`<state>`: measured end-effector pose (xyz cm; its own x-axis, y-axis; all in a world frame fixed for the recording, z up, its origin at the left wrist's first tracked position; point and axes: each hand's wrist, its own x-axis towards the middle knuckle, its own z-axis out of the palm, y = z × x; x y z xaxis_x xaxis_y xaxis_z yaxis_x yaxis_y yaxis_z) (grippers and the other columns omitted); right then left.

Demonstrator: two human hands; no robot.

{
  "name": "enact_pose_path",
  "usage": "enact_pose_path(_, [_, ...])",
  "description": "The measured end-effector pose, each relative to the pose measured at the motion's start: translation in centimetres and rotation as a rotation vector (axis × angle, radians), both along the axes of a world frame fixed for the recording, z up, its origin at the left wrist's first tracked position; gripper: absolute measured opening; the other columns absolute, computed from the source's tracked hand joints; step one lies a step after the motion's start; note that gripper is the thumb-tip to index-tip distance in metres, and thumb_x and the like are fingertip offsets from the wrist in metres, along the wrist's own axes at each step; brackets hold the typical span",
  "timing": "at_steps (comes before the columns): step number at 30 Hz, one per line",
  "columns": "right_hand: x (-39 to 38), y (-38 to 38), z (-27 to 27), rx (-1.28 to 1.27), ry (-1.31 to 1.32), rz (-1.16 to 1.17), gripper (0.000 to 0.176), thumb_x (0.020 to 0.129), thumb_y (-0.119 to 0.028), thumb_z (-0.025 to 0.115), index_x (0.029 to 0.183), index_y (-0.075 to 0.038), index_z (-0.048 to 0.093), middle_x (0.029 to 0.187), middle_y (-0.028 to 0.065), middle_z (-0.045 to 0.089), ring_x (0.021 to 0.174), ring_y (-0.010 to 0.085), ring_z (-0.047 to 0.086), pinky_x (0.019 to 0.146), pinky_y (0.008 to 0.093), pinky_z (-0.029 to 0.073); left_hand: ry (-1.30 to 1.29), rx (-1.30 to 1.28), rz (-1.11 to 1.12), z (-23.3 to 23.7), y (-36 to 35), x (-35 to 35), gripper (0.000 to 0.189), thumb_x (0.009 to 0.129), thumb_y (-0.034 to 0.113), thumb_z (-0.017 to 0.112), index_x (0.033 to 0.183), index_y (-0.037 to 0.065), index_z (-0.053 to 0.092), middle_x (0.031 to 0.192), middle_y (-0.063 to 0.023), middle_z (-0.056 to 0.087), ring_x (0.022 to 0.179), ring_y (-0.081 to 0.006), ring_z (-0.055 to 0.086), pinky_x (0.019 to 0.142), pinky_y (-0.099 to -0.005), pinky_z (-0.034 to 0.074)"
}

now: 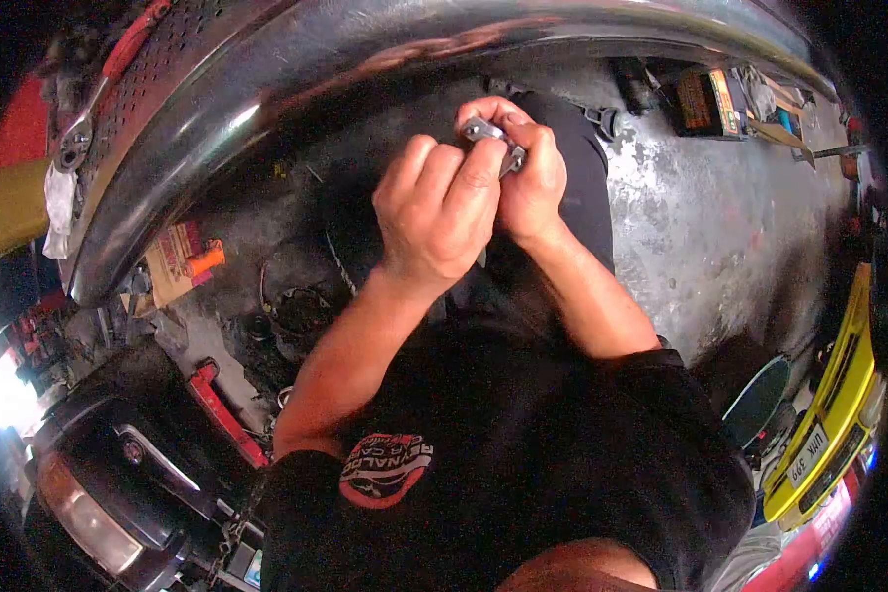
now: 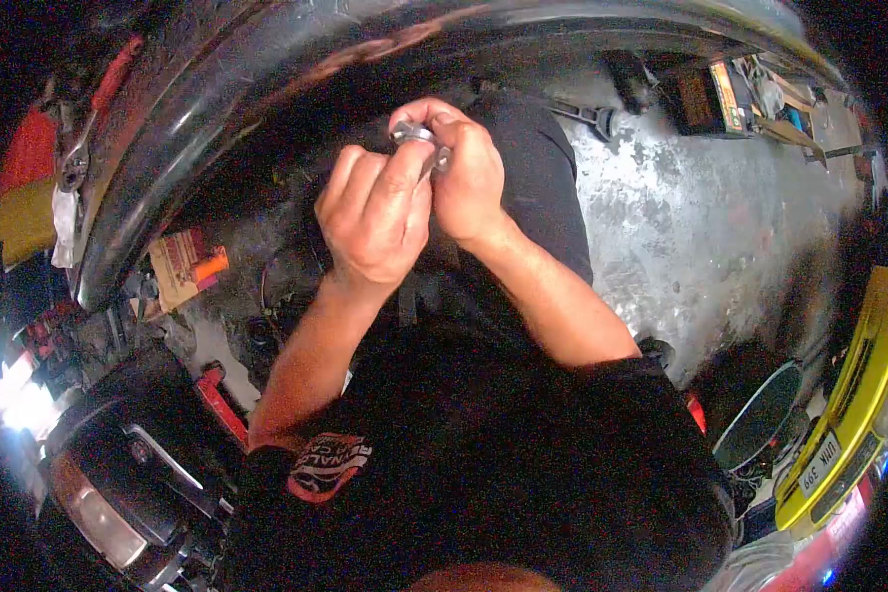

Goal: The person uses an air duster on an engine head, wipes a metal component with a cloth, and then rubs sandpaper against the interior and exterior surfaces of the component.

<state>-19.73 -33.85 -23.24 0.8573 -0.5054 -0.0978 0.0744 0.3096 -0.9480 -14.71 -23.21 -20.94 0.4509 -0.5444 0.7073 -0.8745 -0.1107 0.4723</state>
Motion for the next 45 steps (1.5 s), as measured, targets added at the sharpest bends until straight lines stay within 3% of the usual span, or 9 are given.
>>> enact_pose_path(8, [-0.1,0.3,-0.2,-0.207,-0.024,-0.074,0.043,0.092,-0.028,0.029,0.089,-0.001,0.063,0.081,0.0054,0.062,0.072,0.0128,0.052,0.068,0.0271,0.041,-0.162,0.077,0.081,0.1,0.0,-0.2,0.031,0.071,0.001,0.068,0.102,0.005,0.065,0.068,-0.0051,0.047,0.060,-0.0245,0.051,0.052,-0.0374,0.044])
enact_pose_path(14, [-0.2,0.0,-0.3,0.057,-0.085,-0.031,0.044,0.093,-0.029,0.029,0.089,-0.001,0.062,0.080,0.0049,0.061,0.073,0.0137,0.052,0.071,0.0278,0.041,0.188,-0.235,-0.046,-0.4,-1.2,-0.9,0.032,0.071,-0.002,0.068,0.102,0.004,0.065,0.070,-0.0054,0.049,0.061,-0.0250,0.051,0.053,-0.0372,0.044])
enact_pose_path(18, [0.0,0.1,-0.1,-0.059,-0.010,-0.052,0.044,0.090,-0.034,0.031,0.090,0.000,0.060,0.083,0.0055,0.059,0.079,0.0145,0.052,0.076,0.0280,0.041,-0.141,0.095,0.063,0.7,0.1,-0.3,0.032,0.070,-0.002,0.069,0.101,0.004,0.065,0.070,-0.0055,0.049,0.061,-0.0250,0.051,0.054,-0.0382,0.044])
enact_pose_path(22, [-0.4,-0.4,0.0,-0.012,-0.027,-0.013,0.045,0.089,-0.037,0.032,0.090,-0.001,0.058,0.083,0.0054,0.058,0.081,0.0145,0.051,0.078,0.0275,0.040,0.388,-0.143,-0.056,0.0,-1.0,-1.7,0.031,0.071,-0.002,0.068,0.101,0.004,0.066,0.071,-0.0058,0.052,0.061,-0.0255,0.052,0.054,-0.0372,0.044])
enact_pose_path(26, [0.1,-0.1,0.3,-0.130,-0.009,-0.026,0.045,0.090,-0.035,0.031,0.091,0.001,0.059,0.084,0.0059,0.058,0.080,0.0144,0.051,0.079,0.0266,0.040,-0.140,0.114,0.056,0.6,0.2,-0.1,0.029,0.073,-0.001,0.068,0.101,0.003,0.065,0.072,-0.0069,0.054,0.060,-0.0253,0.051,0.054,-0.0374,0.043])
enact_pose_path(33, [-0.2,-0.4,0.1,-0.105,-0.040,0.000,0.044,0.091,-0.033,0.030,0.090,0.000,0.059,0.085,0.0055,0.059,0.081,0.0141,0.052,0.079,0.0274,0.041,0.274,-0.072,-0.079,0.3,-0.4,-1.1,0.028,0.073,-0.003,0.066,0.101,0.002,0.065,0.074,-0.0091,0.056,0.063,-0.0276,0.054,0.056,-0.0378,0.045])
enact_pose_path(35, [0.1,0.0,0.3,-0.116,-0.026,-0.045,0.044,0.091,-0.033,0.030,0.090,0.000,0.059,0.085,0.0055,0.060,0.081,0.0140,0.052,0.078,0.0273,0.041,-0.115,0.098,0.047,0.4,0.0,-0.2,0.028,0.074,-0.003,0.065,0.101,0.003,0.065,0.072,-0.0079,0.054,0.062,-0.0264,0.053,0.055,-0.0372,0.045])
enact_pose_path(40, [-0.1,-0.1,0.4,-0.151,0.022,-0.058,0.045,0.091,-0.031,0.029,0.088,0.000,0.062,0.079,0.0071,0.060,0.074,0.0161,0.053,0.073,0.0294,0.042,0.230,-0.091,-0.072,0.2,-0.7,-0.8,0.025,0.075,-0.002,0.065,0.100,0.003,0.065,0.070,-0.0070,0.053,0.063,-0.0255,0.053,0.054,-0.0383,0.045])
enact_pose_path(45, [-0.1,0.2,0.7,-0.088,0.031,-0.058,0.045,0.091,-0.032,0.029,0.088,-0.001,0.061,0.081,0.0060,0.060,0.076,0.0149,0.052,0.075,0.0282,0.042,-0.062,0.171,0.017,2.0,0.1,-0.4,0.029,0.074,-0.005,0.066,0.102,0.003,0.064,0.073,-0.0096,0.056,0.063,-0.0278,0.054,0.055,-0.0406,0.045])
